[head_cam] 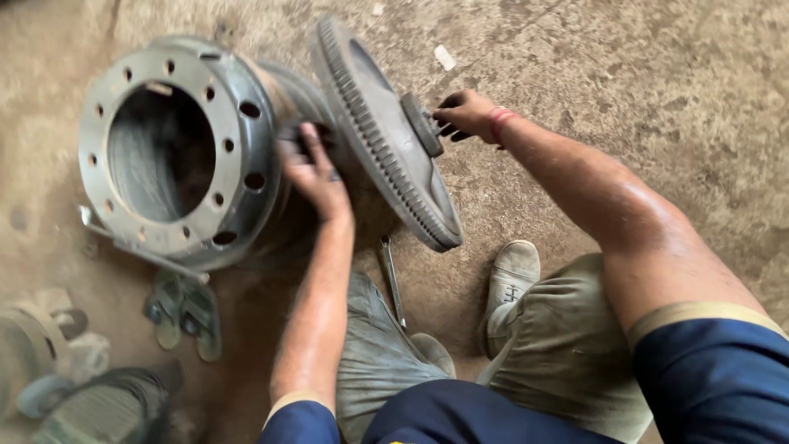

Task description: The person kneels on the floor and repeatedly scrubs a large circular metal gear with a small abrasive block, rotating the part to clean different sections. The person then stands, moves a chair, and briefly handles a small metal component on a workbench.

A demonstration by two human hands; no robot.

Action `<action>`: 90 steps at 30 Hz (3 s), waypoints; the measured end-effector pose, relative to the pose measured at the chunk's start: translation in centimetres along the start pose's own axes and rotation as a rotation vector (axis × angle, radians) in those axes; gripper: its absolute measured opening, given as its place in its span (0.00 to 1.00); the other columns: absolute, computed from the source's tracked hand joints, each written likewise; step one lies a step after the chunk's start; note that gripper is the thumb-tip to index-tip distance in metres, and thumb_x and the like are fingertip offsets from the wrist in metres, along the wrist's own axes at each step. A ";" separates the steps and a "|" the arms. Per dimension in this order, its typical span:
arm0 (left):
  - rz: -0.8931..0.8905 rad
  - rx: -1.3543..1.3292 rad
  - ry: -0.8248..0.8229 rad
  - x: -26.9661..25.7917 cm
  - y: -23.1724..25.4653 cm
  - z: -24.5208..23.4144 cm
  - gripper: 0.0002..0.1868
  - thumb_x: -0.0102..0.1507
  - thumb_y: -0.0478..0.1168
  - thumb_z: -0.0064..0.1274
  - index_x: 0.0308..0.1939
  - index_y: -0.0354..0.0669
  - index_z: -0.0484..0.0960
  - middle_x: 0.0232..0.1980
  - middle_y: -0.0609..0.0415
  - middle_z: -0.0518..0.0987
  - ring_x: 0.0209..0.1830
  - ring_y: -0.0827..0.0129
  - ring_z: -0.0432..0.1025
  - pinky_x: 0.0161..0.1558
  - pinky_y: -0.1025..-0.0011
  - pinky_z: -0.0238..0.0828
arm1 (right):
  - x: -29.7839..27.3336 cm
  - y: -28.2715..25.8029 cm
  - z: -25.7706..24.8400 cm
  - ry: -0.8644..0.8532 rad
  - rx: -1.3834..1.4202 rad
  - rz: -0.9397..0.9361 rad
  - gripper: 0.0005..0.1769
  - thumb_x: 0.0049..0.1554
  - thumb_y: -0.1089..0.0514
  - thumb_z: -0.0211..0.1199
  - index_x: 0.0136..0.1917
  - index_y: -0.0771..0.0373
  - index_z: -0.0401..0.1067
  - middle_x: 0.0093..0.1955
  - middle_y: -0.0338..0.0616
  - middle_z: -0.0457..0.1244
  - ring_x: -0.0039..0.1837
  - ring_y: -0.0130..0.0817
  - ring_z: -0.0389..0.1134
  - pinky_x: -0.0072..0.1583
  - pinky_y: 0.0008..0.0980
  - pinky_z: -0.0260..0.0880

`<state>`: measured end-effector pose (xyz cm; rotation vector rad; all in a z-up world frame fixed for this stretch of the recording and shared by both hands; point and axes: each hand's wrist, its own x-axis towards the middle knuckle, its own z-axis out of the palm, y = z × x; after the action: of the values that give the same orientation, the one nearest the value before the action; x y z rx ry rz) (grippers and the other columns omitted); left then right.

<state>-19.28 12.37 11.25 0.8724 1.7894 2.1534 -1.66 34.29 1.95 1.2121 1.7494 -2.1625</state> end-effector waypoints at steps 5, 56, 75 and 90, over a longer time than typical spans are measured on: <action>-0.359 0.156 -0.329 -6.2 -12.5 -1.9 0.17 0.67 0.31 0.54 0.60 0.33 0.79 0.57 0.48 0.83 0.55 0.68 0.79 0.60 0.69 0.74 | -1.3 0.1 -0.5 -0.058 0.005 -0.029 0.23 0.60 0.56 0.65 0.65 0.71 0.72 0.58 0.51 0.70 0.54 0.35 0.74 0.55 0.30 0.77; -0.456 0.159 -0.263 -7.1 -17.8 2.8 0.14 0.59 0.27 0.61 0.49 0.32 0.84 0.48 0.45 0.88 0.46 0.67 0.81 0.53 0.69 0.78 | 0.3 1.5 0.3 -0.074 -0.333 0.157 0.36 0.72 0.35 0.39 0.62 0.68 0.72 0.42 0.45 0.62 0.40 0.30 0.60 0.42 0.33 0.66; -0.376 0.112 -0.360 -6.3 -18.0 2.0 0.17 0.61 0.28 0.59 0.54 0.31 0.83 0.52 0.45 0.86 0.50 0.68 0.80 0.55 0.69 0.76 | -1.5 -0.3 0.0 -0.125 -0.378 0.158 0.28 0.65 0.37 0.40 0.70 0.52 0.61 0.40 0.38 0.64 0.40 0.26 0.63 0.43 0.30 0.69; -0.673 -0.380 -0.083 -7.8 -22.6 2.5 0.20 0.66 0.37 0.58 0.59 0.28 0.80 0.53 0.42 0.83 0.48 0.59 0.76 0.51 0.64 0.74 | -0.5 1.0 -0.1 -0.134 -0.277 0.077 0.30 0.64 0.41 0.46 0.76 0.51 0.60 0.44 0.37 0.64 0.41 0.27 0.64 0.41 0.31 0.68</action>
<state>-16.29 15.92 -12.36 0.2132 1.3033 1.8636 -0.72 33.90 1.52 1.0241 1.8365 -1.8368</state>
